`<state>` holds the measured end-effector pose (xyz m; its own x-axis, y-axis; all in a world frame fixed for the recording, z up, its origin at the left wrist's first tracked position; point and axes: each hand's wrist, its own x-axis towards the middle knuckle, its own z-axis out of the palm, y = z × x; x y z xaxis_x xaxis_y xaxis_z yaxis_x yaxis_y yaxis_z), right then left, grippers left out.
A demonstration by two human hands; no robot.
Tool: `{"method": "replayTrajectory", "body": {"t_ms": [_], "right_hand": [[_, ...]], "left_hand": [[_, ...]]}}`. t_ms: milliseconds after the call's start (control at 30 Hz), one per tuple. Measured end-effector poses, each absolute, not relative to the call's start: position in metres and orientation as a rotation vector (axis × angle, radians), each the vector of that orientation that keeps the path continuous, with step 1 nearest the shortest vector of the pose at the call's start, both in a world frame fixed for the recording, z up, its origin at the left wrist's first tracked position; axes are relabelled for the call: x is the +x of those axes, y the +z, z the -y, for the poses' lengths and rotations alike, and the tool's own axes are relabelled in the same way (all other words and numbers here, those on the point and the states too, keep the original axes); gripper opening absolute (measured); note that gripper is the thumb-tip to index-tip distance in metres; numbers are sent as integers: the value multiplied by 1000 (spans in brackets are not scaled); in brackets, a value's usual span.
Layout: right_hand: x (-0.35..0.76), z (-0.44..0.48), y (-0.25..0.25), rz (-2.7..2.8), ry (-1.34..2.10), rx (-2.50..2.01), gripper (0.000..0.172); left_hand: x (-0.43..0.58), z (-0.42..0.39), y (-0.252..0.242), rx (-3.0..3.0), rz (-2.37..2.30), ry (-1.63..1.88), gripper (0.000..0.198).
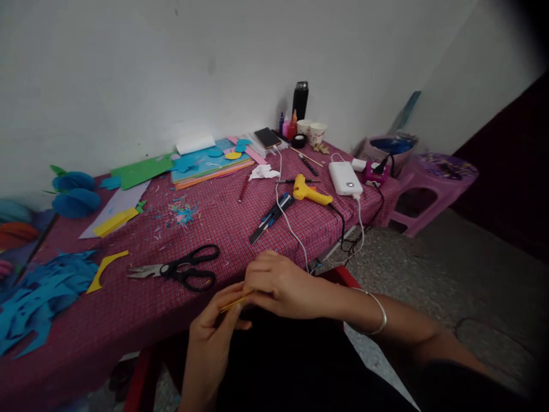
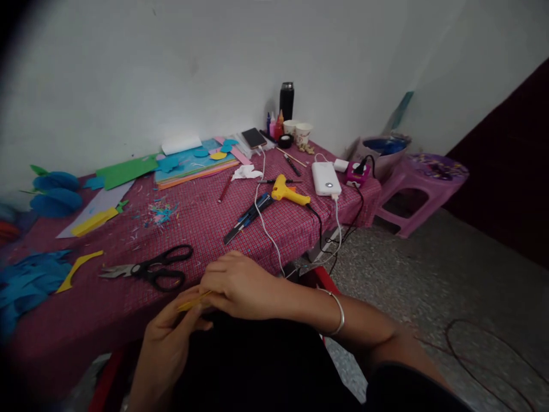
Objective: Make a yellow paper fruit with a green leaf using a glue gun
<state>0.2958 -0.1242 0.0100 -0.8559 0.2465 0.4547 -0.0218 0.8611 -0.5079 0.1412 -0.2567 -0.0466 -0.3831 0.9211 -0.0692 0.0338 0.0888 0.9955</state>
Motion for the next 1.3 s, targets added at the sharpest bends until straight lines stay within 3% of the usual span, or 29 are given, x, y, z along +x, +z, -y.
{"method": "replayTrajectory", "body": {"t_ms": [133,233,267,367,500,533,700,967,1133,1300], "right_hand": [[296,130,14,2490,689,-152,16],[300,131,20,2473,844,-142,7],[304,127,23,2477,899,-125,11],[330,94,28,2429,919,-239,46],[373,14,14,2116,452,-899,43],[381,-5,7,2175,180,-1126,44],[394,-51,-29,2409,-62,-1333,44],[377,-54,-27,2429,-202,-1443,40],[373,-66,-26,2373,-127,-1434,29],[382,-50,9,2108,40,-1484,41]], "left_hand": [[143,260,-38,1046,-1565,1431,16],[145,260,-32,1130,-1564,1525,12],[146,260,-31,1142,-1572,1543,12],[147,259,-29,1089,-1587,1548,17],[148,258,-35,998,-1575,1605,33],[148,258,-37,978,-1582,1617,35],[149,256,-52,779,-1557,1692,40],[157,247,-45,503,-1180,1890,28],[158,248,-49,524,-1164,1884,33],[152,254,-51,612,-1192,1770,36]]}}
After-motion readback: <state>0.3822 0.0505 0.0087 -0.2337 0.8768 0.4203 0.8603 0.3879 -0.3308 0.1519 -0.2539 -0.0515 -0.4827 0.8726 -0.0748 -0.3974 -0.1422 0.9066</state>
